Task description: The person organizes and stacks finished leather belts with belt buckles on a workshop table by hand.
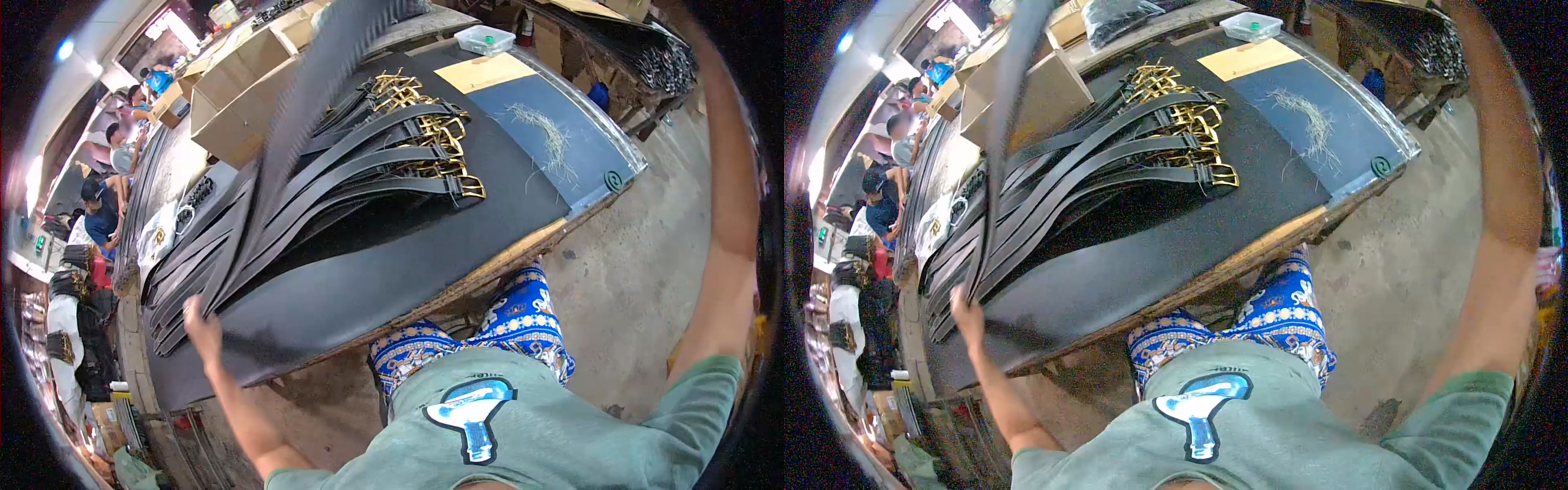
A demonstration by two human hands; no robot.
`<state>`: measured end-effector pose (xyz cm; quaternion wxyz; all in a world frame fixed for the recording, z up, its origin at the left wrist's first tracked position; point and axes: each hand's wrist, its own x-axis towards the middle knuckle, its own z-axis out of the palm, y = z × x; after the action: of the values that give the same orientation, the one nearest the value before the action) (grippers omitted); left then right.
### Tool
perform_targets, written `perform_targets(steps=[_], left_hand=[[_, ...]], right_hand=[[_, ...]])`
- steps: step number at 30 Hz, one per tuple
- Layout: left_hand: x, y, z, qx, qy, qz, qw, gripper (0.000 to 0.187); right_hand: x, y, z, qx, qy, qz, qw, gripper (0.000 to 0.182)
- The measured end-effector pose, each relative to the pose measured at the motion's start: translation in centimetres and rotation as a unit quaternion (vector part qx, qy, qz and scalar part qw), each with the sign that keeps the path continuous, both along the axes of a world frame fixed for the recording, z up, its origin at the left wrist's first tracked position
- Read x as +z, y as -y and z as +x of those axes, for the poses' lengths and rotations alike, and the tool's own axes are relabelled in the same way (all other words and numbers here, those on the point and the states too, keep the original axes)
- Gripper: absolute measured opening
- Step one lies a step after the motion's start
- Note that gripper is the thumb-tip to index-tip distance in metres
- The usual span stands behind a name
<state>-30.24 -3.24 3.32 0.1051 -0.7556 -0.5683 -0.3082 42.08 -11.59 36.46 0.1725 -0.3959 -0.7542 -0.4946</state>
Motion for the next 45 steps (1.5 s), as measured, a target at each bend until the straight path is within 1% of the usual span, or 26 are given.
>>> perform_targets(steps=[2,4,6,8,9,10,12,13,14,15,16,18,20,22,23,24,26,28,30,31,32,34,38,42,44,45], left_hand=[[1.2,0.7,-9.0,0.021,0.023,0.019,0.999,0.046],[3.8,0.7,-15.7,0.079,-0.076,0.013,0.994,0.044],[6.5,1.1,-19.7,0.182,-0.244,0.027,0.952,0.044],[6.9,1.2,-23.2,0.255,-0.32,0.06,0.911,0.045],[6.6,1.1,-24.2,0.288,-0.351,0.079,0.887,0.045],[6.3,1.4,-24.7,0.368,-0.368,0.005,0.854,0.047],[3.1,1.2,-26.3,0.431,-0.334,-0.003,0.838,0.047],[1.4,0.4,-27.9,0.467,-0.285,-0.096,0.832,0.048],[-3.3,-0.8,-33.4,0.441,-0.202,-0.101,0.869,0.057],[-5.3,-2.1,-34.7,0.424,-0.145,-0.196,0.872,0.061],[-4.3,-1.6,-29.7,0.413,-0.098,-0.265,0.866,0.059],[-3.8,-1.4,-23.0,0.263,-0.078,-0.18,0.945,0.052],[-5.4,-2.2,-14.8,0.184,0.004,-0.05,0.982,0.052],[-2.5,0.6,0.9,0.042,0.009,-0.083,0.996,0.062],[-2.7,1.5,5.8,-0.103,0.029,-0.097,0.99,0.071],[-0.4,3.8,11.2,-0.142,-0.103,-0.147,0.973,0.08],[-0.8,6.1,16.5,-0.229,-0.192,-0.199,0.933,0.091],[-2.5,7.5,19.0,-0.271,-0.141,-0.244,0.92,0.085],[-4.6,7.3,19.3,-0.257,-0.11,-0.256,0.925,0.075],[-5.5,6.9,19.0,-0.248,-0.089,-0.25,0.932,0.069],[-5.7,6.3,18.9,-0.239,-0.069,-0.245,0.937,0.063],[-5.6,5.8,19.2,-0.239,-0.053,-0.199,0.949,0.045],[-5.6,3.7,17.2,-0.251,-0.058,-0.136,0.957,0.034],[-6.9,3.0,14.7,-0.2,-0.035,-0.161,0.966,0.034],[-6.8,3.3,14.7,-0.197,-0.033,-0.166,0.966,0.035],[-7.1,3.5,14.6,-0.187,-0.027,-0.174,0.967,0.036]], right_hand=[[-6.0,-0.2,-2.6,-0.017,-0.053,-0.07,0.996,0.047],[-8.4,0.8,-8.5,-0.175,-0.122,-0.281,0.936,0.046],[-16.3,-1.6,-6.6,0.003,-0.089,-0.216,0.972,0.059],[-21.5,-1.7,-9.5,0.006,-0.09,-0.211,0.973,0.037],[-24.3,-1.7,-10.7,0.0,-0.116,-0.249,0.962,0.042],[-26.9,-1.7,-11.7,-0.01,-0.139,-0.282,0.949,0.047],[-32.5,-2.5,-13.7,0.025,-0.17,-0.288,0.942,0.042],[-34.6,-2.6,-14.8,0.026,-0.177,-0.296,0.938,0.042],[-36.2,-2.9,-15.9,0.029,-0.186,-0.304,0.934,0.042],[-37.2,-3.0,-16.7,0.015,-0.217,-0.299,0.929,0.043],[-38.0,-3.0,-17.4,0.004,-0.25,-0.295,0.922,0.044],[-38.6,-2.6,-18.1,0.007,-0.265,-0.314,0.912,0.044],[-38.6,-1.7,-18.4,0.101,-0.298,-0.372,0.873,0.075],[-38.8,-1.0,-17.7,0.176,-0.247,-0.422,0.854,0.088],[-38.4,-0.3,-17.5,0.205,-0.275,-0.449,0.825,0.088],[-37.6,0.4,-17.2,0.233,-0.301,-0.477,0.792,0.089],[-34.8,1.3,-14.6,0.242,-0.331,-0.437,0.801,0.064],[-33.8,2.3,-10.9,0.151,-0.437,-0.344,0.817,0.051],[-34.7,3.5,-6.8,0.009,-0.6,-0.31,0.737,0.049],[-36.1,3.7,-4.6,-0.019,-0.631,-0.288,0.72,0.049],[-36.7,3.9,-3.1,0.02,-0.67,-0.314,0.672,0.052],[-37.2,5.4,-2.4,-0.021,-0.581,-0.406,0.705,0.054],[-38.7,5.8,-3.8,0.014,-0.528,-0.538,0.657,0.062],[-39.4,3.4,-1.0,0.011,-0.417,-0.537,0.733,0.06],[-40.2,1.2,1.1,-0.059,-0.265,-0.503,0.82,0.06],[-40.4,0.2,2.4,-0.076,-0.252,-0.495,0.828,0.06]])
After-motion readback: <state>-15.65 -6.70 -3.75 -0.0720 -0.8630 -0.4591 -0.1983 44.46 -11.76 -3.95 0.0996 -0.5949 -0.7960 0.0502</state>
